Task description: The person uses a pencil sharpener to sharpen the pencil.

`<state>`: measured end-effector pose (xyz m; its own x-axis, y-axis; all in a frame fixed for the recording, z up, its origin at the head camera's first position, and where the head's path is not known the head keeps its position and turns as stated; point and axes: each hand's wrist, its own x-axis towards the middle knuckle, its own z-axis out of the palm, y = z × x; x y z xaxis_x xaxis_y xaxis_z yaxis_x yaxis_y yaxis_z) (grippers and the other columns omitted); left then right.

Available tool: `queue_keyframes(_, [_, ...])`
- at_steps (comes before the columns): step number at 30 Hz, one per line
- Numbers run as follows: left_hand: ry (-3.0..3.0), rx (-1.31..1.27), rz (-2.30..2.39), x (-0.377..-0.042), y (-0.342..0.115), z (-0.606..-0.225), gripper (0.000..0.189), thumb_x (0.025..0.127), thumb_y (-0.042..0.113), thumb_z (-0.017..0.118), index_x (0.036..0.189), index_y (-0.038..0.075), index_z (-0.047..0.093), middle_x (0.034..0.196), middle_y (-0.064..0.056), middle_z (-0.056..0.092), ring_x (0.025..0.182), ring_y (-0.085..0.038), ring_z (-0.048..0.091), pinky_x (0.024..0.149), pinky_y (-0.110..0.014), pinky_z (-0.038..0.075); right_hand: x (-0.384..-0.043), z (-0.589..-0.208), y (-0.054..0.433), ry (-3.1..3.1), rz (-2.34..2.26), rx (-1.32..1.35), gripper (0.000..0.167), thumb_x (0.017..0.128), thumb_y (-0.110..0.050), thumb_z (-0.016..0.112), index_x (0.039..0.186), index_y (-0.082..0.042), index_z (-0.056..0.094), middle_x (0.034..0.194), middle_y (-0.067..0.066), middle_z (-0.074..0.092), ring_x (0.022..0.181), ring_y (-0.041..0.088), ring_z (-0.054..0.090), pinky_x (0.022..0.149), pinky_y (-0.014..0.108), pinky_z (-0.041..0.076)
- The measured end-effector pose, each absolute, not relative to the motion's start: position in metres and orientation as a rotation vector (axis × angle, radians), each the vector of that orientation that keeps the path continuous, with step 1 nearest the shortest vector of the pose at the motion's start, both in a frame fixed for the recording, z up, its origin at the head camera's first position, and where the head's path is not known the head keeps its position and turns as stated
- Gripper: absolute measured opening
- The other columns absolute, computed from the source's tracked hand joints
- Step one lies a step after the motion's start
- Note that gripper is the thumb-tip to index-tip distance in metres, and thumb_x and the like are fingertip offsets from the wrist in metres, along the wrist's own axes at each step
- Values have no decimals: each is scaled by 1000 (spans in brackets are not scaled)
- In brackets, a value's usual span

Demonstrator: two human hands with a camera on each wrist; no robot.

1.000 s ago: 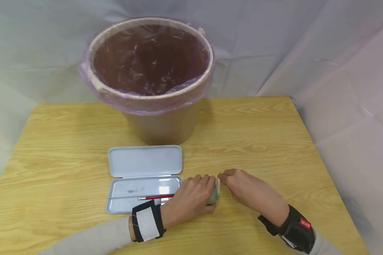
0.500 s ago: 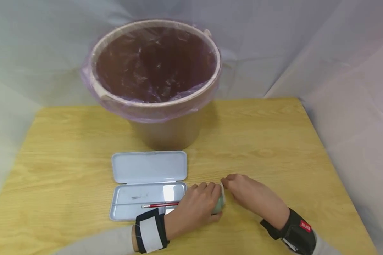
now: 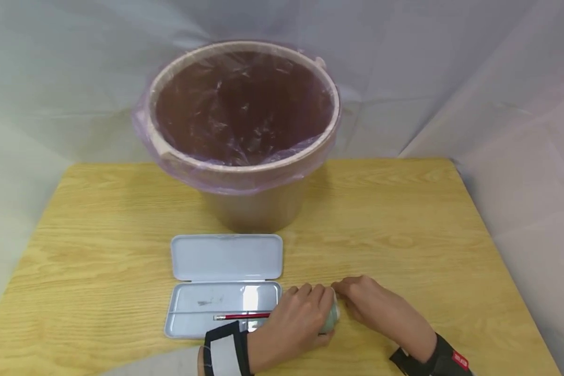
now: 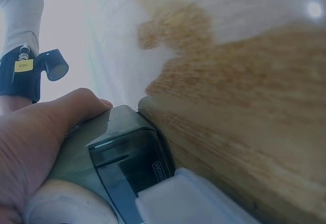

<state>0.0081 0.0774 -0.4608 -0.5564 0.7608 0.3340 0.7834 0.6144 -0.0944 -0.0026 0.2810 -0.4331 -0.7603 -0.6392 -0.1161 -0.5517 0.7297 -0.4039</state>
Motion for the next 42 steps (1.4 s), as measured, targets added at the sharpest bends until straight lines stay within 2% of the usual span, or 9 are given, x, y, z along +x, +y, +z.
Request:
queue_keyframes(8, [-2528,-1238,-87,9,79,-463,62,73,66,75,106,15,60,85,9,62,64,-6,57,49,-22,43,6,-443,282,2656,-646,-894,19,91,8,64,97,-8,71,81,-5,66,68,-8,48,56,15,45])
queue_keyframes(14, [-2519,-1214,-93,8,79,-463,53,74,60,76,99,17,59,81,9,60,62,-6,55,48,-21,42,18,-452,280,2736,-550,-866,17,90,5,67,100,-8,73,88,-3,71,80,9,70,66,20,56])
queue_keyframes(18, [-2544,-1225,-87,8,78,-462,59,72,65,77,102,17,59,83,9,60,64,-5,56,50,-21,43,23,-454,276,2788,-431,-807,19,90,2,69,107,-6,73,96,-1,69,84,14,71,70,22,57])
queue_keyframes(22, [-2562,-1230,-82,7,79,-461,59,74,66,76,104,18,60,84,9,61,64,-5,55,48,-20,41,28,-457,274,2908,-329,-857,25,81,5,77,104,-3,73,100,1,60,82,9,62,65,16,53])
queue_keyframes(28, [-2522,-1185,-129,9,81,-462,35,80,49,73,95,20,61,75,11,56,55,-4,46,43,-20,31,40,-464,271,3083,-189,-924,33,68,7,85,96,-4,73,92,-2,49,78,2,47,63,14,47])
queue_keyframes(30, [-2526,-1185,-122,9,82,-462,37,79,51,73,95,20,60,75,11,56,56,-4,47,43,-20,32,43,-466,271,3137,-170,-923,7,90,-4,74,97,-2,74,93,-1,53,79,5,53,65,15,49])
queue_keyframes(33, [-2532,-1187,-108,10,83,-462,37,79,51,72,93,21,58,75,11,55,57,-4,47,44,-20,33,48,-469,272,3189,-217,-921,49,111,-27,36,97,0,75,95,0,59,81,10,61,67,16,53])
queue_keyframes(35, [-2528,-1181,-104,10,83,-462,36,79,51,72,91,21,57,73,11,53,55,-4,46,43,-20,31,49,-472,273,3208,-272,-932,76,107,-38,9,94,-2,74,95,0,61,80,11,63,67,16,54])
queue_keyframes(42, [-2479,-1133,-130,8,83,-464,25,82,42,67,82,21,53,64,11,45,49,-4,37,40,-21,20,58,-486,275,3194,-547,-1022,66,108,-38,21,91,-2,73,92,-2,61,77,7,60,68,8,47])
